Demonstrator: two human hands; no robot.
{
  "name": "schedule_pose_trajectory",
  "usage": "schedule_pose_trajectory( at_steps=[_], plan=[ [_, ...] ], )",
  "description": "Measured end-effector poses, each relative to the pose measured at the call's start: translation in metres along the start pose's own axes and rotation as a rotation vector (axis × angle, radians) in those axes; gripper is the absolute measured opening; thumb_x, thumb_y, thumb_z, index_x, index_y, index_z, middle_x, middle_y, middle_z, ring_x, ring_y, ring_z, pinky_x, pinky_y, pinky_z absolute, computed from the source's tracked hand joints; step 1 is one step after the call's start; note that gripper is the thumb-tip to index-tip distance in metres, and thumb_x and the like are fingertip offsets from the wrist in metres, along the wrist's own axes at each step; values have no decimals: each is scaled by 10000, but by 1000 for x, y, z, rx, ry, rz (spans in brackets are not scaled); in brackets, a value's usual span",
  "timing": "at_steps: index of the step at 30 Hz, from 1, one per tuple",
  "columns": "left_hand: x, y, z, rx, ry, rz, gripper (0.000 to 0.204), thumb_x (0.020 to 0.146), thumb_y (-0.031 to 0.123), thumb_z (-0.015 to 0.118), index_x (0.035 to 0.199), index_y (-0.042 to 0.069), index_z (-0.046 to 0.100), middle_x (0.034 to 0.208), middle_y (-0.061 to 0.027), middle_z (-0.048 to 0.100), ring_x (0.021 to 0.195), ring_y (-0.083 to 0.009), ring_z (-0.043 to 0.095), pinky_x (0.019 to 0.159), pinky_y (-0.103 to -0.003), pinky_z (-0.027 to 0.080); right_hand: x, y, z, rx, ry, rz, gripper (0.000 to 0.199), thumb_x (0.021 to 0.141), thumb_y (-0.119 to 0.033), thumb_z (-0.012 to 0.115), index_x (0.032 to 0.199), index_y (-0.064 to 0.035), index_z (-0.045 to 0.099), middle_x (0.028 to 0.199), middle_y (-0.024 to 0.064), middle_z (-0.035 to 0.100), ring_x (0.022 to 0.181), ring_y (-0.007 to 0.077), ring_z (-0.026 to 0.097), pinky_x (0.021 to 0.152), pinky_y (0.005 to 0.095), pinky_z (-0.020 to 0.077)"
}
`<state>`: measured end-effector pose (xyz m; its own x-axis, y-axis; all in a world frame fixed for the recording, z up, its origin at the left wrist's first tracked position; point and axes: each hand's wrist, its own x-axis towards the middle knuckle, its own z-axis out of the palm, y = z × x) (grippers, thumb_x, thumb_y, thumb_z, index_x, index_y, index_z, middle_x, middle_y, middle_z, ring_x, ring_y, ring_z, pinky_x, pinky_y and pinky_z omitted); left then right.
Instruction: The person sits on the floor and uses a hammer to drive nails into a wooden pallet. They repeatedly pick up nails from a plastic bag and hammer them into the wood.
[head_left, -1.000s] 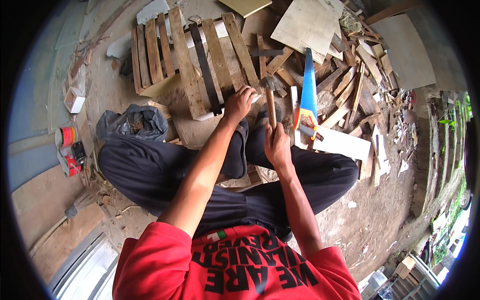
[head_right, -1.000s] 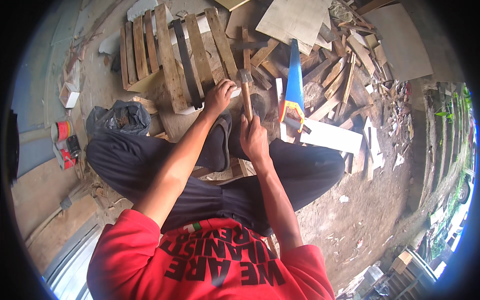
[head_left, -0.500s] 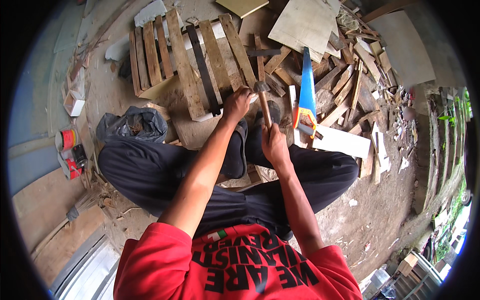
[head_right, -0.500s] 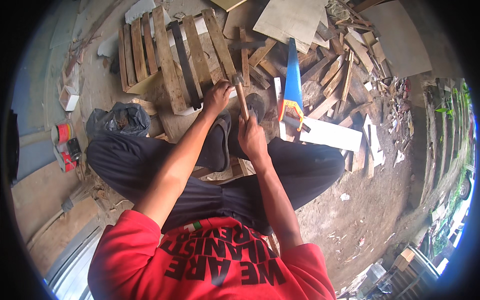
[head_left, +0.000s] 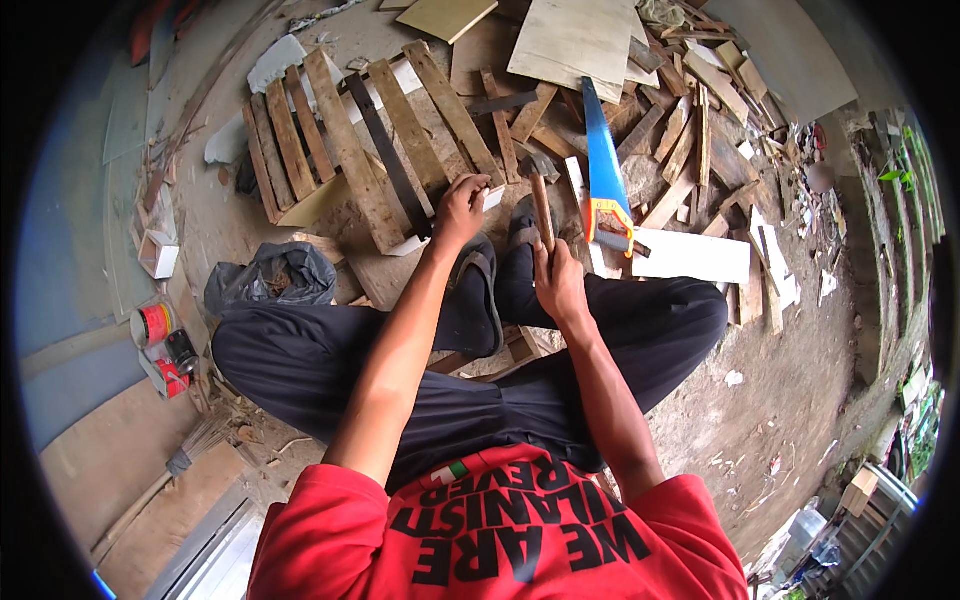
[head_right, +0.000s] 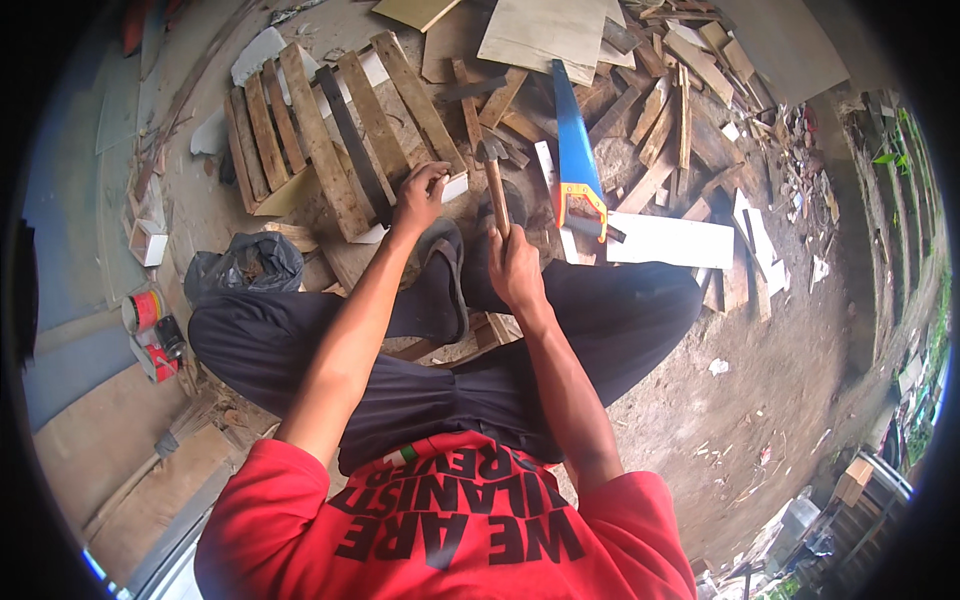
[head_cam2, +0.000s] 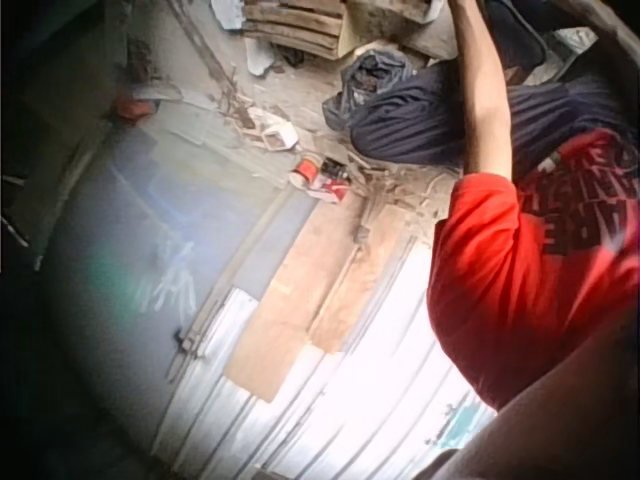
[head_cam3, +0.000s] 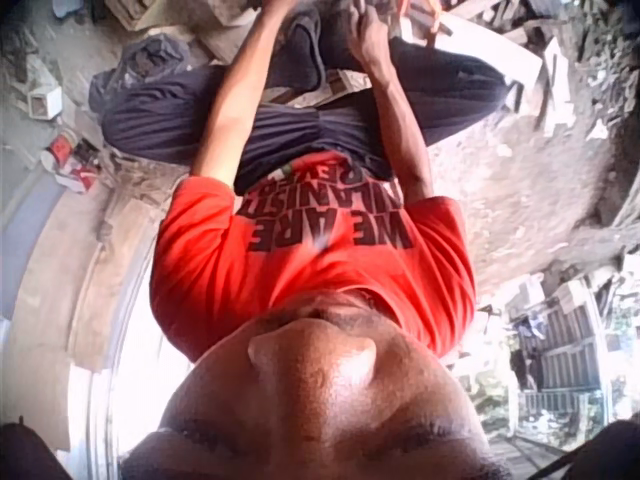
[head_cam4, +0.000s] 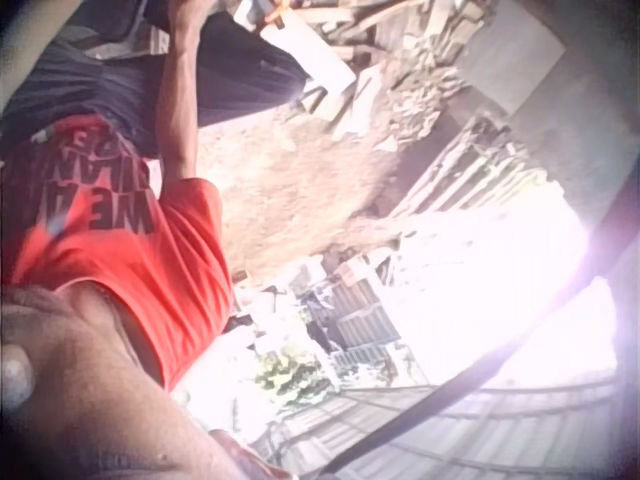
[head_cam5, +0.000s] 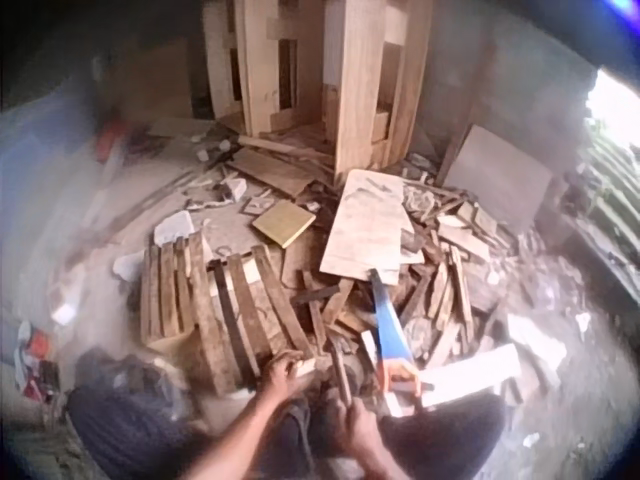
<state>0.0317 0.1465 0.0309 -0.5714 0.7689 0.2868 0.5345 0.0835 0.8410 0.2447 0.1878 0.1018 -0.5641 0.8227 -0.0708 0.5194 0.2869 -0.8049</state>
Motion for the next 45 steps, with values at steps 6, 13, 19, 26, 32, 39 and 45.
schedule_pose_trajectory(
  at_steps=[6,13,19,26,32,39,45],
  plan=[
    [9,-1,-3,22,-37,-13,155,873,73,681,1008,-3,681,981,-162,667,852,-337,664,766,-382,527,3,-5,-1,48,-46,12,270,993,-250,559,946,11,509,707,337,594,712,543,589,582,566,446],
    [6,-3,5,146,58,44,160,907,138,658,985,3,691,954,-144,675,887,-341,662,778,-389,530,3,-10,9,77,-80,-48,268,984,-234,577,937,21,507,708,343,593,720,544,591,587,574,451],
    [1,-2,9,146,70,43,138,916,105,637,995,8,695,964,-149,680,892,-327,670,778,-383,528,3,-29,9,80,-80,-31,266,990,-227,566,921,17,487,700,344,588,711,546,589,561,594,431],
    [1,-5,10,169,125,109,139,909,111,645,975,-1,694,955,-143,684,874,-339,669,755,-393,536,5,-17,14,53,-83,-87,290,1000,-232,549,902,17,440,657,344,575,660,552,574,524,588,435],
    [-1,-6,9,215,38,21,157,911,125,648,985,-6,692,983,-145,690,906,-332,676,774,-387,537,4,-12,19,30,-102,-67,269,1002,-214,548,907,13,438,655,343,569,653,551,568,516,581,419],
    [5,-7,3,151,39,69,164,951,115,600,1033,12,697,992,-136,700,905,-308,695,779,-370,546,9,-20,6,53,-81,-2,271,1011,-236,537,945,20,476,693,342,581,697,548,582,537,563,426],
    [36,-11,7,-89,276,-309,296,989,237,582,1150,-2,647,1049,-187,689,936,-294,690,815,-392,539,6,-11,6,44,-134,80,318,1019,-287,523,1011,31,513,719,345,594,773,548,597,623,554,461]
  ],
)
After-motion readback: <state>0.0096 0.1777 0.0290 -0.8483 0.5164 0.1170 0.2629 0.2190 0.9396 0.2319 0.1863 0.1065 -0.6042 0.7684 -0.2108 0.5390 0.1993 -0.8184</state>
